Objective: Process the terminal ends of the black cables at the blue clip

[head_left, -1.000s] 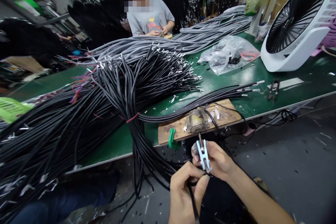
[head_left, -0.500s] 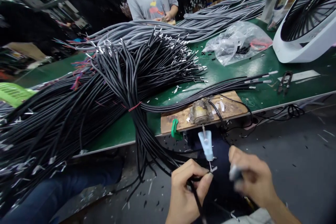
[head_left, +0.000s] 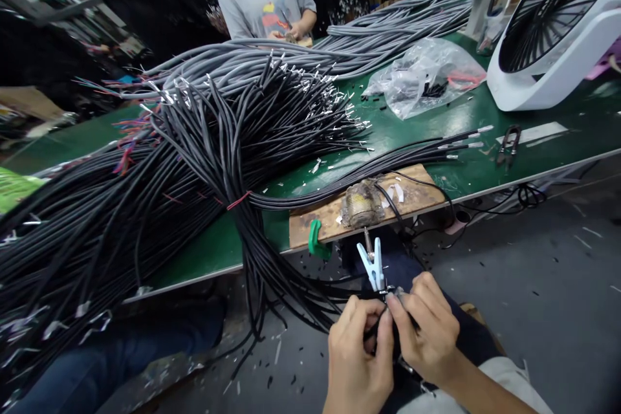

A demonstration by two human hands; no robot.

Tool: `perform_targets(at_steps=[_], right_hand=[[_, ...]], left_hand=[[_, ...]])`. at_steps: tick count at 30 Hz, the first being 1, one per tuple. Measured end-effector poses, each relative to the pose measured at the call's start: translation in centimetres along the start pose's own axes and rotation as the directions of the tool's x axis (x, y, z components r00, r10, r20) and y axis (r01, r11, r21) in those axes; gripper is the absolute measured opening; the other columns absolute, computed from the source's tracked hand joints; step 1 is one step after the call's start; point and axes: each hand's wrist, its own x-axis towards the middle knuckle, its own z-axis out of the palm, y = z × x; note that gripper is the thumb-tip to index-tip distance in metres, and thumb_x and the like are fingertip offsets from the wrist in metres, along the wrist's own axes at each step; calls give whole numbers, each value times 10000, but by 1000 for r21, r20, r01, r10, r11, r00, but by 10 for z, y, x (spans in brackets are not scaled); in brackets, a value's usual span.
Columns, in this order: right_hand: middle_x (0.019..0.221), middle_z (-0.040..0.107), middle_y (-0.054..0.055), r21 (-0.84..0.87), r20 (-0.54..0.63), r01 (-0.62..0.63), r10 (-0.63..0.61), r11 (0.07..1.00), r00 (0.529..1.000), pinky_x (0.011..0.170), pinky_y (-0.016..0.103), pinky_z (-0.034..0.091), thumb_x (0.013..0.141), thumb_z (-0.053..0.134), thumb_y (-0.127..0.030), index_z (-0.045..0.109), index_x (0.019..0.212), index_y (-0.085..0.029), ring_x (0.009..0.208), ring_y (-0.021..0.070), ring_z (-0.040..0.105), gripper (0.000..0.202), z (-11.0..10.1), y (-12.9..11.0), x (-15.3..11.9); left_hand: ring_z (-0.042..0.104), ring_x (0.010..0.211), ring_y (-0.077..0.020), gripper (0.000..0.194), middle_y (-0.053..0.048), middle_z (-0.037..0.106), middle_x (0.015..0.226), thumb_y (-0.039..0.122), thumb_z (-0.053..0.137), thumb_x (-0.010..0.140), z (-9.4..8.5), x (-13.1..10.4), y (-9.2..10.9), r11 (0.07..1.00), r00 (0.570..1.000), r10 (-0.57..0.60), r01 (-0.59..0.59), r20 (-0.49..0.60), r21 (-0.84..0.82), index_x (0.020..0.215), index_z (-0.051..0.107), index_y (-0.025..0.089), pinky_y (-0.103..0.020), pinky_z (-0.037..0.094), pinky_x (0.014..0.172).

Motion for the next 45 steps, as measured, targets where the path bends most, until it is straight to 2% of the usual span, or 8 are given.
perform_targets(at_steps=[4, 12, 19, 25, 32, 37, 43, 45], right_hand=[[681, 528, 32, 349, 97, -288, 272, 892, 957, 671, 337, 386, 876, 491, -88, 600, 746, -183, 699, 179, 459, 194, 7, -2, -2], [602, 466, -8, 753, 471, -652, 617, 91, 631, 595, 236, 388, 780, 655, -280, 571, 553, -150, 610, 119, 423, 275, 15, 2, 4], [763, 642, -8, 635, 381, -676, 609, 374, 695, 718, 221, 473, 750, 735, -221, 666, 971, -205, 731, 127, 599, 232, 0, 8, 5], [569, 532, -49, 405, 273, -670, 617, 622, 738, 527, 187, 422, 831, 670, -282, 620, 852, -178, 533, 93, 524, 117, -2, 9, 13], [892, 703, 42, 620, 487, -670, 469, 407, 736, 783, 260, 510, 763, 741, -287, 582, 1040, -193, 836, 150, 654, 332, -16, 19, 22], [693, 721, -4, 607, 507, -751, 600, 261, 618, 671, 200, 521, 639, 826, -152, 613, 853, -186, 668, 120, 675, 304, -9, 15, 7], [682, 687, -10, 575, 90, -600, 686, 556, 722, 626, 192, 503, 652, 811, -119, 660, 732, -189, 640, 117, 635, 184, 1, -3, -1], [712, 685, 2, 643, 142, -571, 654, 510, 743, 637, 205, 500, 678, 802, -137, 674, 764, -191, 656, 119, 622, 164, 3, -4, 0]], left_hand=[[517, 527, -94, 111, 5, 532, 673, 162, 504, 892, 3, 1, 0, 999, 998, -26, 25, -61, -23, 801, 567, 172, -166, 412, 488], [524, 568, -113, 179, 5, 548, 650, 199, 527, 895, -3, 6, -4, 991, 998, -69, 69, 5, -117, 738, 609, 169, -182, 389, 518], [502, 535, -105, 218, 3, 528, 617, 207, 535, 888, -8, 7, -5, 994, 997, -62, 65, 40, -85, 691, 616, 158, -188, 359, 501], [511, 556, -106, 192, -8, 529, 629, 184, 546, 877, -2, 2, -3, 998, 990, -15, 22, 138, -52, 696, 600, 151, -185, 353, 505], [525, 574, -112, 263, -3, 529, 630, 185, 470, 923, -4, 2, -4, 998, 991, -43, 49, 125, -44, 680, 568, 163, -204, 344, 531], [498, 555, -106, 301, 13, 504, 605, 203, 443, 933, -2, 3, -7, 994, 996, -53, 60, 78, -89, 640, 503, 171, -205, 341, 535], [456, 526, -101, 279, 25, 465, 582, 236, 515, 901, 2, 0, -8, 980, 990, -134, 126, -38, -156, 631, 491, 170, -201, 330, 500], [465, 529, -102, 283, 11, 501, 593, 252, 509, 913, -4, 3, -10, 967, 989, -147, 150, 33, -206, 648, 543, 160, -203, 325, 495]])
